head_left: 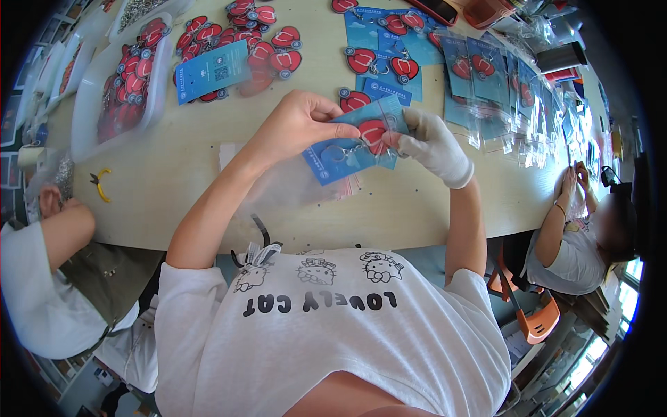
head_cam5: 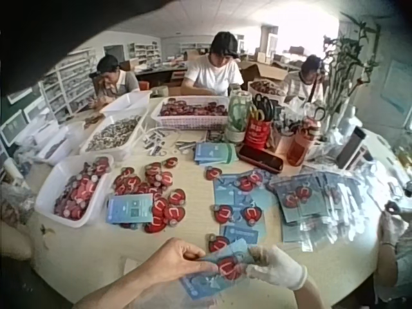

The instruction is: The person repeatedly picks up heart-shaped keychains attached to blue cards, places each into a clear plastic bag, and sets the packaged item aside. The process is repeated continuously with items from a pile on the table.

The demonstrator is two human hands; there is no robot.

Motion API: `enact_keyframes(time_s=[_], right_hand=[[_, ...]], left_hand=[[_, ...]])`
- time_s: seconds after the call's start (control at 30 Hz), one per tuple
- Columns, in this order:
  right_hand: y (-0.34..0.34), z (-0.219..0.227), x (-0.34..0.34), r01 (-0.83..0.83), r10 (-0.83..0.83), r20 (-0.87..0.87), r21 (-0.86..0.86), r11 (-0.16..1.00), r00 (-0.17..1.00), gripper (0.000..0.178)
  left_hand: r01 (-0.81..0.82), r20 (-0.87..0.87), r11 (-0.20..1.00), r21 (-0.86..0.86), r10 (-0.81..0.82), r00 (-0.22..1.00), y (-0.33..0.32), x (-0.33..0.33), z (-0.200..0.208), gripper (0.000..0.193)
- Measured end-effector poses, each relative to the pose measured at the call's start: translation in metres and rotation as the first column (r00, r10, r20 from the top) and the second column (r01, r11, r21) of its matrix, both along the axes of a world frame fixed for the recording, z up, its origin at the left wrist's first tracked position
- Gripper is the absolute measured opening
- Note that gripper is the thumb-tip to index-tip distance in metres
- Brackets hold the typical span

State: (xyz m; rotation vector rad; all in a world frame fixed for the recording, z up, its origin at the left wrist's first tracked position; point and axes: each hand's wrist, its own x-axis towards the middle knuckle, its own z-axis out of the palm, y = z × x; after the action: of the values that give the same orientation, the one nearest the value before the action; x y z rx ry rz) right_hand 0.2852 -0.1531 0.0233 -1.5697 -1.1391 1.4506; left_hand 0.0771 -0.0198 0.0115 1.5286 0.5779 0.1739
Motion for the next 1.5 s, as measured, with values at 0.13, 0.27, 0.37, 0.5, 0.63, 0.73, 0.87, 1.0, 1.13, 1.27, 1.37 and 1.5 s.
enact_keyframes(time_s=[0.13,0.27,0.37,0.5,0.63,0.73,0.87,1.0,1.13,1.27,1.37,1.5], right_hand=[[-0.009,0.001,-0.013,0.200,-0.193,-0.073,0.100,0.975,0.978,0.022],[-0.015,0.000,0.001,0.399,-0.399,-0.015,0.081,0.913,0.917,0.019],[-0.015,-0.003,-0.010,0.352,-0.343,-0.117,0.071,0.933,0.932,0.017],[-0.014,-0.010,-0.016,0.178,-0.171,-0.100,0.066,0.982,0.980,0.013],[-0.011,-0.016,-0.020,0.130,-0.110,-0.123,0.164,0.978,0.986,0.011],[-0.013,-0.024,-0.024,0.122,-0.110,-0.068,0.207,0.971,0.992,0.011],[-0.021,-0.018,-0.024,0.281,-0.243,-0.159,0.293,0.914,0.957,0.013],[-0.035,-0.020,-0.024,0.476,-0.413,-0.255,0.279,0.834,0.874,0.020],[-0.054,-0.021,0.006,0.517,-0.563,0.063,0.323,0.793,0.824,0.026],[-0.112,-0.029,0.112,0.781,-0.865,-0.074,0.473,0.407,0.496,0.024],[-0.117,-0.016,0.144,0.758,-0.891,0.404,0.509,0.409,0.209,0.039],[-0.087,-0.014,0.080,0.369,-0.456,0.693,0.700,0.612,-0.559,0.053]], left_hand=[[0.034,0.005,0.999,-0.015,-0.034,0.999,0.008,0.002,-0.002,0.023],[0.004,-0.003,0.999,-0.039,-0.004,1.000,0.010,0.002,0.002,0.022],[0.032,0.040,0.999,0.003,-0.032,0.999,0.007,0.009,-0.003,0.022],[0.125,-0.035,0.985,0.118,-0.121,0.992,0.010,0.016,-0.001,0.022],[0.227,-0.108,0.937,0.267,-0.205,0.973,0.013,0.020,0.006,0.024],[0.355,-0.208,0.871,0.340,-0.299,0.931,0.016,0.027,0.032,0.026],[0.384,-0.204,0.839,0.385,-0.329,0.922,0.017,0.033,0.048,0.026],[0.328,-0.210,0.793,0.514,-0.254,0.944,0.017,0.051,0.046,0.028],[0.162,-0.013,0.696,0.700,-0.215,0.976,0.019,0.087,0.043,0.040],[-0.052,0.114,0.500,0.864,-0.093,0.989,0.078,0.116,0.015,0.049],[0.121,-0.091,0.485,0.866,-0.085,0.992,0.105,0.121,-0.033,0.049],[0.094,-0.098,0.321,0.942,-0.002,0.995,0.094,0.113,-0.034,0.042]])
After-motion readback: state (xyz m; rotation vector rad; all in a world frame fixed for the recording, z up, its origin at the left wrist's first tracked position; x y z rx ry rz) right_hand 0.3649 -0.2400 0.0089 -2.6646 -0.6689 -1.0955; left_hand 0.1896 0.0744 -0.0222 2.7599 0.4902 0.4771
